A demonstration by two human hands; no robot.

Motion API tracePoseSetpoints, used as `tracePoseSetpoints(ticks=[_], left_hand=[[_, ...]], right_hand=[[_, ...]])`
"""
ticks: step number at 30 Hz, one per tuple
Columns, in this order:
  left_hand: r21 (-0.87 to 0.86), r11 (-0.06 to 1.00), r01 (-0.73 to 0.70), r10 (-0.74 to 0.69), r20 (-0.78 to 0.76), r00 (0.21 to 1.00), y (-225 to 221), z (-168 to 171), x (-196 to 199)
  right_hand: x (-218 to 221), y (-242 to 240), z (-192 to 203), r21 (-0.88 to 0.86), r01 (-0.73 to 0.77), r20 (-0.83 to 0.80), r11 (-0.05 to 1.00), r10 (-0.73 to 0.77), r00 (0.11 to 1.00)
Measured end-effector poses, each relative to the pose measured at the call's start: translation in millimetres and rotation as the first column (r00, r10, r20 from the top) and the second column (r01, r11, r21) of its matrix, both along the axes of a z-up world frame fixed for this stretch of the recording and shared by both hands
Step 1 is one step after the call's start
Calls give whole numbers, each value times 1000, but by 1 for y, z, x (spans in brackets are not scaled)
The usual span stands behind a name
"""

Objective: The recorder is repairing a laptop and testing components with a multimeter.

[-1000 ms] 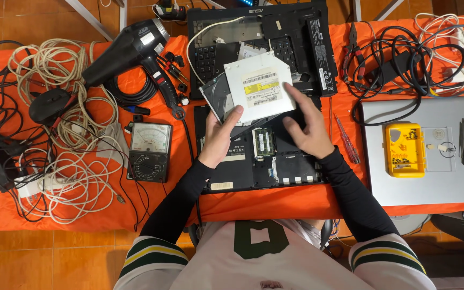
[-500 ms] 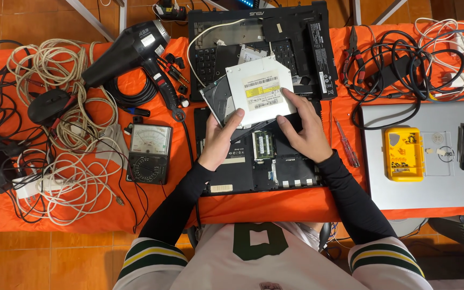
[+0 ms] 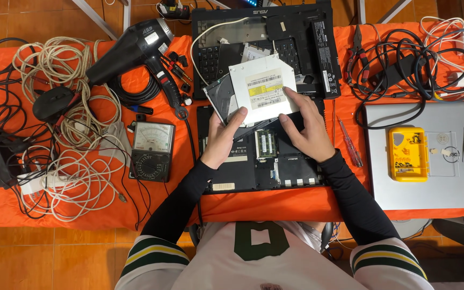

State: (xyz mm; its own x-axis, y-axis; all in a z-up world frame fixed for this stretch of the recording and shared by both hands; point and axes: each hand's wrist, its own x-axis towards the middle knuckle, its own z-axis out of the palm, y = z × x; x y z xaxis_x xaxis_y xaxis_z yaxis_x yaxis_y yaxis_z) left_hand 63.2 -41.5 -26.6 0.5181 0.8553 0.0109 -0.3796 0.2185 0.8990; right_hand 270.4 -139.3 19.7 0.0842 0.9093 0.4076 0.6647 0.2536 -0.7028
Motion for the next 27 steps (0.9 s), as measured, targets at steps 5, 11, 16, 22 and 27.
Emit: tracePoseSetpoints(ticks=[5,11,16,22,27], left_hand=[[-15,1000,12,-12,-15,1000,0,-2,-1],[-11,1000,-1,0,-18,1000,0,-1,0],[-11,1000,4,-5,-9,1000,0,1,-1],[-13,1000,3,-4,-13,1000,-1,1,-1],[-16,1000,8,-8,-9,1000,0,0,-1]], right_hand=[[-1,0,1,4,6,8,1000,-6,1000],[-1,0,1,11,5,16,1000,-5,1000],[-1,1,2,14,4,23,1000,-4,1000],[-1,0,0,10,5,29,1000,-5,1000],[0,1,-1,10,5,35,1000,-6,999]])
